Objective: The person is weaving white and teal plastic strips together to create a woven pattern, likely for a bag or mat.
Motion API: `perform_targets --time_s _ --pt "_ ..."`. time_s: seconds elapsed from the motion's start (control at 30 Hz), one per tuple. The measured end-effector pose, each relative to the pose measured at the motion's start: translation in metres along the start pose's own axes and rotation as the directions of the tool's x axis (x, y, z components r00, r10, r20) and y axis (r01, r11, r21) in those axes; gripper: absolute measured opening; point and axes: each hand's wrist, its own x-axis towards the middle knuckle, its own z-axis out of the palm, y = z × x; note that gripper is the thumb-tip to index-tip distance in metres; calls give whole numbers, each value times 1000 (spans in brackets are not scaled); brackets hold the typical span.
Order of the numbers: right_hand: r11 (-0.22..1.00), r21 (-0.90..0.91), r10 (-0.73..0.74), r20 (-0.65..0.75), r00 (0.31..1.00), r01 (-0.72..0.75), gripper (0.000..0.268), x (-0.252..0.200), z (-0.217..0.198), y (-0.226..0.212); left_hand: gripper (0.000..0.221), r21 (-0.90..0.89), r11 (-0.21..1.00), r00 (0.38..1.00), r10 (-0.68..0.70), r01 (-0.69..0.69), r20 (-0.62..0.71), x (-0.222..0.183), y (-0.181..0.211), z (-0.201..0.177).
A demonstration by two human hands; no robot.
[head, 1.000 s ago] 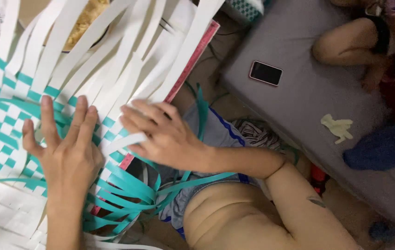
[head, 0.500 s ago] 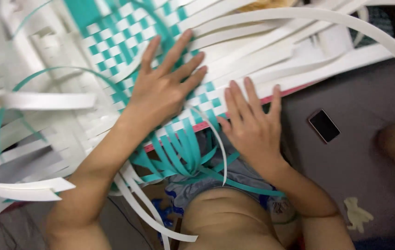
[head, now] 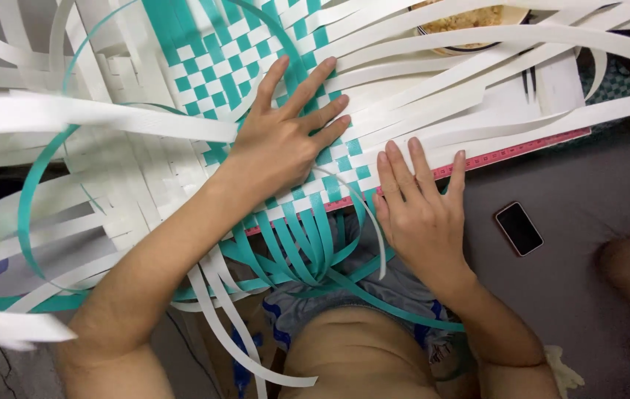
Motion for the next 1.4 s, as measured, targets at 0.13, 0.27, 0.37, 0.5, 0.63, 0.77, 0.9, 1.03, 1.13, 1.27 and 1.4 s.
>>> perform_targets --time_s 0.13,0.27,0.37,0.5,0.63,0.77,0.9,1.03,1.13,1.27,1.4 --pt "1000 -30 -7 -2 1000 7 43 1 -1 1 34 -95 995 1000 3 -3 3 1 -1 1" --pt "999 -23 -38 4 999 38 44 4 -13 5 27 10 1000 996 5 -4 -89 4 -1 0" --pt "998 -45 -53 22 998 53 45 10 -24 5 34 -5 1000 999 -15 15 -48 7 -4 -7" --pt "999 -14 -52 47 998 52 48 12 -23 9 43 -46 999 999 -19 21 37 8 -6 -1" --pt "997 10 -73 51 996 73 49 10 -23 10 49 -99 994 999 -35 39 38 3 -5 4" --pt "995 -16 -93 73 993 95 52 12 -27 9 40 -201 979 999 -29 36 37 2 -4 -1" --pt "992 -19 -120 45 992 121 49 18 -34 4 39 -317 948 999 -25 32 26 -5 -7 8" --pt "995 73 -71 -50 996 74 30 32 -42 4 41 -384 923 1000 -12 13 4 -7 -9 6" --pt "985 165 -17 -200 980 51 17 38 -40 13 40 -390 920 999 22 -33 -32 -9 -10 11" --pt "971 171 218 -345 913 -168 9 29 -17 42 45 -416 909 1000 9 -18 -22 -14 -12 19" --pt "870 283 469 -220 856 -404 25 28 -23 63 45 -449 894 1000 7 4 24 -14 -10 16"
